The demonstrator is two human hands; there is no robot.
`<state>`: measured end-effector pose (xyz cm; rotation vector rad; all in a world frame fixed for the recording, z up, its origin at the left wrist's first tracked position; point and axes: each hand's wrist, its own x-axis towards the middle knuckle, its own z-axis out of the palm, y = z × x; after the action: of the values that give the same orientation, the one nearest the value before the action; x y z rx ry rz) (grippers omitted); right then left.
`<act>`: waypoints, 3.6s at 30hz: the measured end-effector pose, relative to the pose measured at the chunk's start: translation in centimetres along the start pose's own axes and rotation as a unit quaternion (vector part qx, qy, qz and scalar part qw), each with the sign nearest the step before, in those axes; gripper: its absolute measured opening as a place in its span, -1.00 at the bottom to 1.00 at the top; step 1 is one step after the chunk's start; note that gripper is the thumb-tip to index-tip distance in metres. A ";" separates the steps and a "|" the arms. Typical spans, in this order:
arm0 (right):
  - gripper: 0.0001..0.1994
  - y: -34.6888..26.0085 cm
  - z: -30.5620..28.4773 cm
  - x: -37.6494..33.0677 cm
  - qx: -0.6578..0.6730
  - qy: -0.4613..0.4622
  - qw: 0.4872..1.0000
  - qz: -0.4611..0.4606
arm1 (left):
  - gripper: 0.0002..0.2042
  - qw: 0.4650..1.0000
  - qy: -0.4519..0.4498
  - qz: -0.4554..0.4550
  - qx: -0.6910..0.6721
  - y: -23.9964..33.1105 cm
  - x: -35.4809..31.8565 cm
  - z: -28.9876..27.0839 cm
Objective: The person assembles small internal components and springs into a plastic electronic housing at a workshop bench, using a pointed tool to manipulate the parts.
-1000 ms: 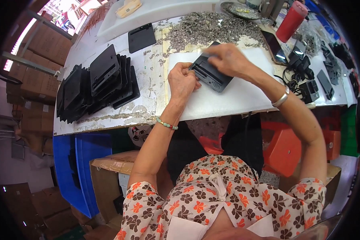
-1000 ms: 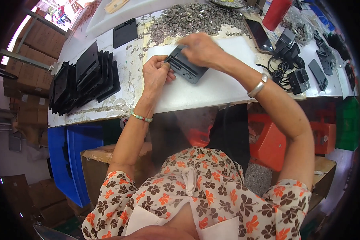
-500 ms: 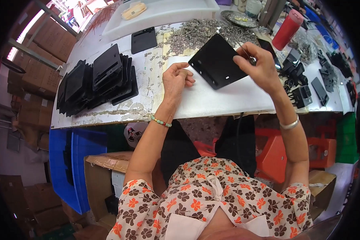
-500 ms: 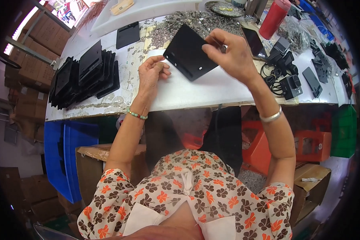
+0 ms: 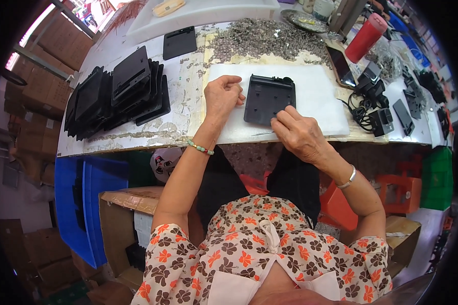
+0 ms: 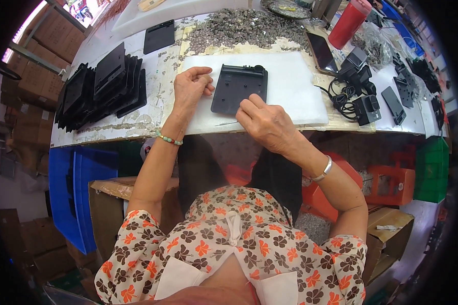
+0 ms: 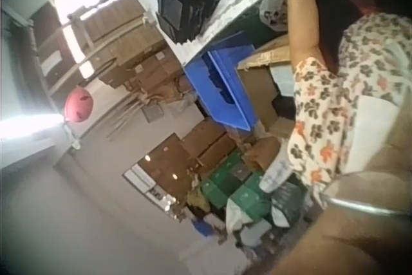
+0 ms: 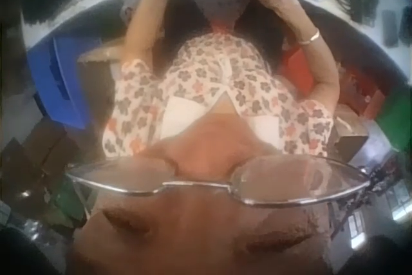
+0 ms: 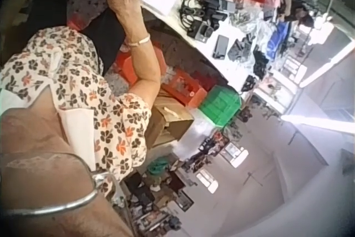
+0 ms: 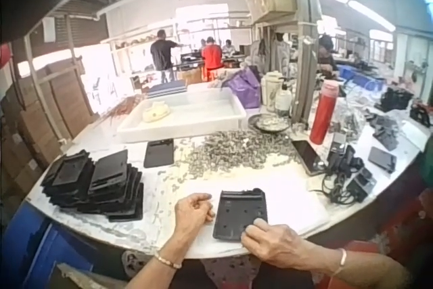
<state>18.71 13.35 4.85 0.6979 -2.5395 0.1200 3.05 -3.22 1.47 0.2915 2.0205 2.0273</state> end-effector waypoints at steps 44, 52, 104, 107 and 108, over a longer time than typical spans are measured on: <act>-0.59 10.8 5.6 9.3 0.746 0.055 0.582 0.320 | -0.88 0.872 0.051 0.295 0.387 -0.4 -1.4 3.4; -0.46 8.4 6.6 15.6 0.702 -0.005 0.653 0.285 | -0.93 0.835 0.032 0.348 0.425 -1.2 -1.4 2.5; -0.51 12.6 6.7 9.3 0.756 0.248 0.477 0.372 | -0.92 0.858 0.035 0.346 0.378 -1.2 -1.3 2.1; -0.51 12.1 6.5 9.0 0.739 0.280 0.479 0.383 | -0.89 0.862 0.030 0.329 0.386 -0.9 -1.6 2.2; -0.51 11.8 6.4 9.1 0.738 0.280 0.478 0.384 | -0.85 0.862 0.038 0.328 0.385 -0.7 -1.7 2.3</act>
<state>3.17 18.03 4.25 -0.1807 -1.2523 2.4866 5.41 -1.63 0.91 1.2086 2.9964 1.3579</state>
